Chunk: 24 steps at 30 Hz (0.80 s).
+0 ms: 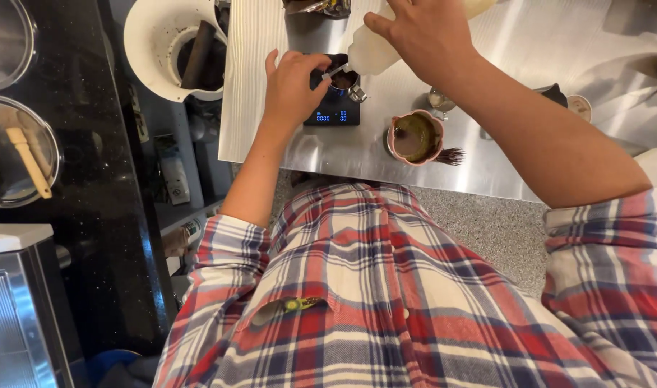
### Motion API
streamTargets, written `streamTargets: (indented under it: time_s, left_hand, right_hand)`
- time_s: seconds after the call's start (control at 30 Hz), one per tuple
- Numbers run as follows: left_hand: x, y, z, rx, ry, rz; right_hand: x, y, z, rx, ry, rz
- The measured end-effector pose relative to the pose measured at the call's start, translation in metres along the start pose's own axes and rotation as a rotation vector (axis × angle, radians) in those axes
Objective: The person scoops a dark powder into a metal pitcher on a scale, adds liquid, and froths the mixture with a handheld frother. They then pour milk into a glass, add ice, and combine the frothed mixture with the milk and ice.
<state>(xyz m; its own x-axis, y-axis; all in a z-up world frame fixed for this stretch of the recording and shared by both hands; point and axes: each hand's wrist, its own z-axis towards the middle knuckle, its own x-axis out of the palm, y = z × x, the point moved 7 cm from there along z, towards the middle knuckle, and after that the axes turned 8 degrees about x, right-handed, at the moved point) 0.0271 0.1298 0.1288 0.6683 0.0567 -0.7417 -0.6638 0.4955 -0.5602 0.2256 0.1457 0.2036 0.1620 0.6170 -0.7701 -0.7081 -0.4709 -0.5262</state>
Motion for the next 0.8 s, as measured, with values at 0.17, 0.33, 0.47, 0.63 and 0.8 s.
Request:
streamTargets:
  time_s: [0.17, 0.33, 0.47, 0.63, 0.8]
  left_hand:
    - [0.0, 0.005, -0.003, 0.037, -0.005, 0.039]
    - [-0.005, 0.003, -0.001, 0.043, -0.082, -0.027]
    - [-0.008, 0.004, 0.0, 0.034, -0.109, -0.056]
    - [-0.011, 0.0, 0.003, 0.038, -0.12, -0.074]
    - [-0.01, -0.001, 0.003, 0.046, -0.138, -0.067]
  right_hand:
    - [0.008, 0.0, 0.003, 0.012, 0.033, 0.014]
    - [0.0, 0.001, 0.009, -0.012, 0.024, 0.029]
    - [0.001, -0.002, 0.012, -0.007, 0.014, 0.036]
    - [0.007, -0.006, 0.012, -0.02, 0.062, 0.076]
    - [0.012, -0.005, 0.012, -0.013, 0.07, 0.03]
